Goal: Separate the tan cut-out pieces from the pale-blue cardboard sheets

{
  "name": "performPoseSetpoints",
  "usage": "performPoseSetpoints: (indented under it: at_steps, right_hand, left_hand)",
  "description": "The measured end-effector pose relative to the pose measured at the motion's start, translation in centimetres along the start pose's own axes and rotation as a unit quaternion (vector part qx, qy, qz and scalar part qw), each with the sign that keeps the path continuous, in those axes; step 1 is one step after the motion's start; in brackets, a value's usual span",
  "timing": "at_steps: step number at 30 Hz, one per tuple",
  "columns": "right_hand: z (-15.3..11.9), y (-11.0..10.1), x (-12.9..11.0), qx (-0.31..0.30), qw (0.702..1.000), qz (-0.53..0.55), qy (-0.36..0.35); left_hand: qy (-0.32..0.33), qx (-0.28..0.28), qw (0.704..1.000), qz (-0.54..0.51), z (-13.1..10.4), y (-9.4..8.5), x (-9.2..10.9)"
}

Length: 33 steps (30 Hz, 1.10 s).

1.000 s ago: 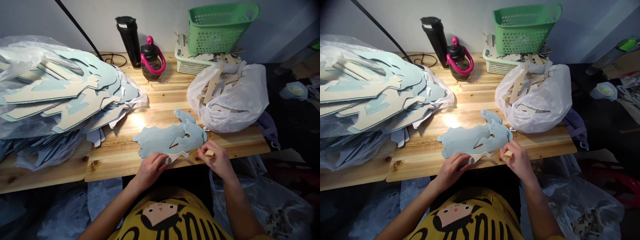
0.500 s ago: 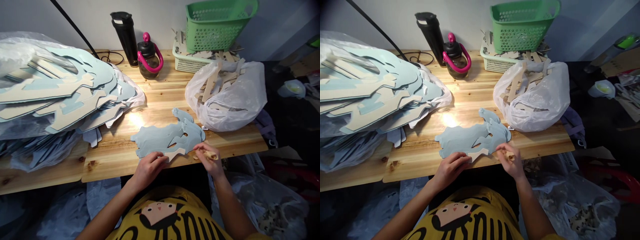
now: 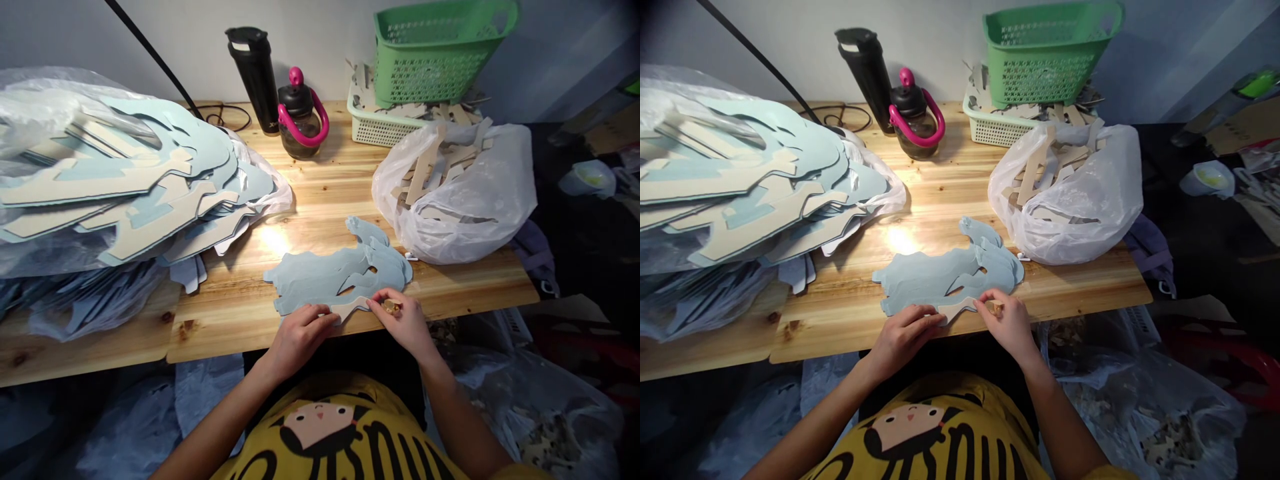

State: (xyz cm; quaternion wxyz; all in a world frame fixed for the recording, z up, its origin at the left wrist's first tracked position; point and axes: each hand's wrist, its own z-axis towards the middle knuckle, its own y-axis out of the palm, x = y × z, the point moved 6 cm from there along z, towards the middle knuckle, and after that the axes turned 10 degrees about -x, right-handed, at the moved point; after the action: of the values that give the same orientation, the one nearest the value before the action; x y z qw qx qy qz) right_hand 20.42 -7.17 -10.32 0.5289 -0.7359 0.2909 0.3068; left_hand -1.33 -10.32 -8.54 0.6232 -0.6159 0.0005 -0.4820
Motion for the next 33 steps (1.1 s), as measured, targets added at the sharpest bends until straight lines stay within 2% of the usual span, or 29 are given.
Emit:
performPoseSetpoints:
  at_steps: [10,17,22,28,30,33]
  right_hand:
    - [0.1,0.1,0.3,-0.002,1.000,-0.008,0.012]
    - [0.4,0.3,0.2,0.012,0.997,-0.070,0.010]
    - [0.1,0.2,0.0,0.045,0.990,-0.137,-0.004]
    - [-0.4,0.5,-0.2,0.049,0.985,-0.166,-0.019]
    - [-0.5,0.4,-0.6,0.052,0.987,-0.143,-0.050]
    - [-0.7,-0.6,-1.0,0.076,0.992,-0.041,-0.091]
  left_hand:
    - [0.004,0.001,1.000,0.004,-0.3,0.4,-0.3]
    - [-0.006,0.000,1.000,0.007,-0.3,0.5,-0.2]
    - [-0.007,-0.008,0.998,0.065,-0.3,0.4,0.2]
    - [0.000,-0.022,0.991,0.133,-0.2,0.3,0.8]
    - [-0.001,-0.030,0.988,0.153,0.0,0.3,0.8]
    - [0.029,-0.055,0.977,0.206,0.4,0.2,1.3]
